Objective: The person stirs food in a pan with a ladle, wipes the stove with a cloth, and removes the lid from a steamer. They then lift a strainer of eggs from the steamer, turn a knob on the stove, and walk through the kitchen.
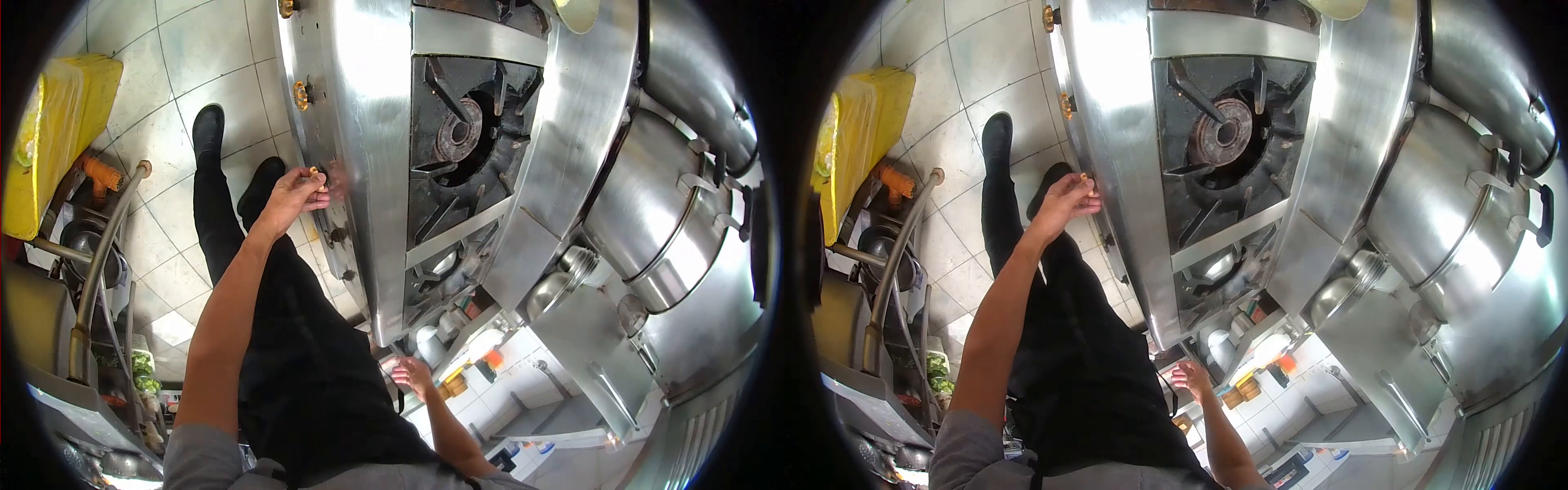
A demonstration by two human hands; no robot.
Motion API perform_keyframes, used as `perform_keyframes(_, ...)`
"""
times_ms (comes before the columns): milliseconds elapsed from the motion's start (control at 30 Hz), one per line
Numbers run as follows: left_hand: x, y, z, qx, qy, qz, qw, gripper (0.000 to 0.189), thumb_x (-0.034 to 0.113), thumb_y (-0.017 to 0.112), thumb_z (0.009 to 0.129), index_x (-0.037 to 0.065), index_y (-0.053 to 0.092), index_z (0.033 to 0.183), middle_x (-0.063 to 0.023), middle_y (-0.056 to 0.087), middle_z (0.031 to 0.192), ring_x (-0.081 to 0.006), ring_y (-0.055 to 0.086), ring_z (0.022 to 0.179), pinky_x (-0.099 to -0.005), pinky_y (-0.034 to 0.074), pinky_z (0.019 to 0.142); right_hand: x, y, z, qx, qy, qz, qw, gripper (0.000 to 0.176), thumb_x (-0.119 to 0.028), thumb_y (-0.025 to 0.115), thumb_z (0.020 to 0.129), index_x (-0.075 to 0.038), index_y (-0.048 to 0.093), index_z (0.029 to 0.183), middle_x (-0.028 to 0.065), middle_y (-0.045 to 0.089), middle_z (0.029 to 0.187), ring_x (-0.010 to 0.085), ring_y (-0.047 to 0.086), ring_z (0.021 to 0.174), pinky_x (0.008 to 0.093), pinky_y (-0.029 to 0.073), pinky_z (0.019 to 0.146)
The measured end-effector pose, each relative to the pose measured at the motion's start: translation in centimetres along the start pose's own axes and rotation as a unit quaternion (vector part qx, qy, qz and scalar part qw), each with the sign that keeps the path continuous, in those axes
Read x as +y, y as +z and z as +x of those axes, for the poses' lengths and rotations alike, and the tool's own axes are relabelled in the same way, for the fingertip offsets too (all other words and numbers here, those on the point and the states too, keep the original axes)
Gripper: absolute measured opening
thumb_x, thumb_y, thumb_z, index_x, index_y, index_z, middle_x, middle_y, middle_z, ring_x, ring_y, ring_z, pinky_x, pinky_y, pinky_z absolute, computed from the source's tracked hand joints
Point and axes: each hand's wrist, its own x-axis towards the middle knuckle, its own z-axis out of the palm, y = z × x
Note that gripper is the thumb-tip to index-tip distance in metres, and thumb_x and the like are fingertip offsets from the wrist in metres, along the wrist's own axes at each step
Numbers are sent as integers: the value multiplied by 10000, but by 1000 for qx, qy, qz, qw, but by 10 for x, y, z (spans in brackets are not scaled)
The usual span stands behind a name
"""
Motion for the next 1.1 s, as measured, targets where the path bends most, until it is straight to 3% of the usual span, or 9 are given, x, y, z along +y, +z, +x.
perform_keyframes(467, -4, -3, 2, -4, -2, 1, 1000, 342, 233, 628, 939, -21, 511, 1137, -102, 601, 996, -179, 632, 891, -330, 559, 855, 3, 2, 2, -8, -11, 22, 1000, 459, -383, 607, 940, -1, 541, 1184, 191, 625, 1065, 284, 642, 954, 392, 541, 827)
perform_keyframes(533, -2, -2, 0, 0, -6, -18, 1000, 403, 261, 673, 912, -22, 511, 1149, -118, 605, 1009, -192, 640, 892, -340, 574, 831, 8, 0, 3, -11, -15, 24, 1000, 454, -382, 612, 937, -3, 540, 1177, 189, 627, 1063, 280, 642, 942, 388, 542, 815)
perform_keyframes(600, -4, -5, -6, -5, -3, -5, 1000, 583, 326, 691, 895, -39, 446, 1279, -109, 598, 1037, -186, 632, 919, -342, 567, 836, 8, 3, 3, -14, -38, 42, 998, 429, -365, 616, 936, -9, 537, 1161, 179, 635, 1037, 267, 641, 911, 381, 547, 781)
perform_keyframes(700, 10, -10, -30, 25, -19, 72, 997, 709, 376, 699, 882, -49, 389, 1356, -96, 590, 1042, -179, 626, 923, -334, 562, 825, -2, 13, -4, -15, -50, 82, 995, 387, -326, 590, 953, -24, 531, 1188, 190, 647, 1050, 280, 648, 949, 378, 550, 773)
perform_keyframes(767, 47, -2, -65, 40, -68, 173, 982, 709, 398, 694, 881, -47, 400, 1347, -111, 597, 1051, -178, 628, 919, -323, 561, 807, -2, 21, -9, -32, -83, 112, 990, 425, -338, 565, 964, -11, 491, 1224, 221, 646, 1049, 306, 673, 919, 407, 570, 762)
perform_keyframes(833, 81, -4, -88, -38, -85, 272, 958, 644, 436, 678, 881, -45, 495, 1268, -140, 603, 1065, -201, 639, 920, -342, 559, 835, -6, 37, -21, -51, -104, 166, 979, 407, -309, 564, 963, -13, 479, 1231, 226, 642, 1057, 310, 670, 917, 414, 570, 762)
perform_keyframes(933, 157, 39, -121, -132, -162, 393, 895, 556, 441, 651, 900, -79, 604, 1089, -159, 641, 1020, -217, 657, 912, -320, 562, 834, -6, 66, -36, -67, -134, 225, 963, 344, -251, 566, 953, 7, 519, 1176, 215, 642, 1047, 303, 665, 885, 403, 565, 754)
perform_keyframes(1033, 248, 147, -151, -241, -165, 465, 836, 496, 401, 610, 939, -81, 634, 1052, -129, 674, 963, -197, 666, 868, -321, 571, 792, -7, 103, -33, -88, -159, 294, 938, 280, -209, 541, 944, -2, 555, 1131, 176, 659, 945, 276, 670, 800, 384, 558, 714)
perform_keyframes(1100, 297, 225, -162, -286, -100, 521, 798, 452, 389, 608, 942, -58, 670, 981, -120, 686, 917, -194, 670, 820, -319, 572, 743, 8, 129, -22, -91, -171, 331, 924, 258, -193, 529, 938, -11, 566, 1116, 156, 665, 894, 266, 672, 765, 378, 555, 695)
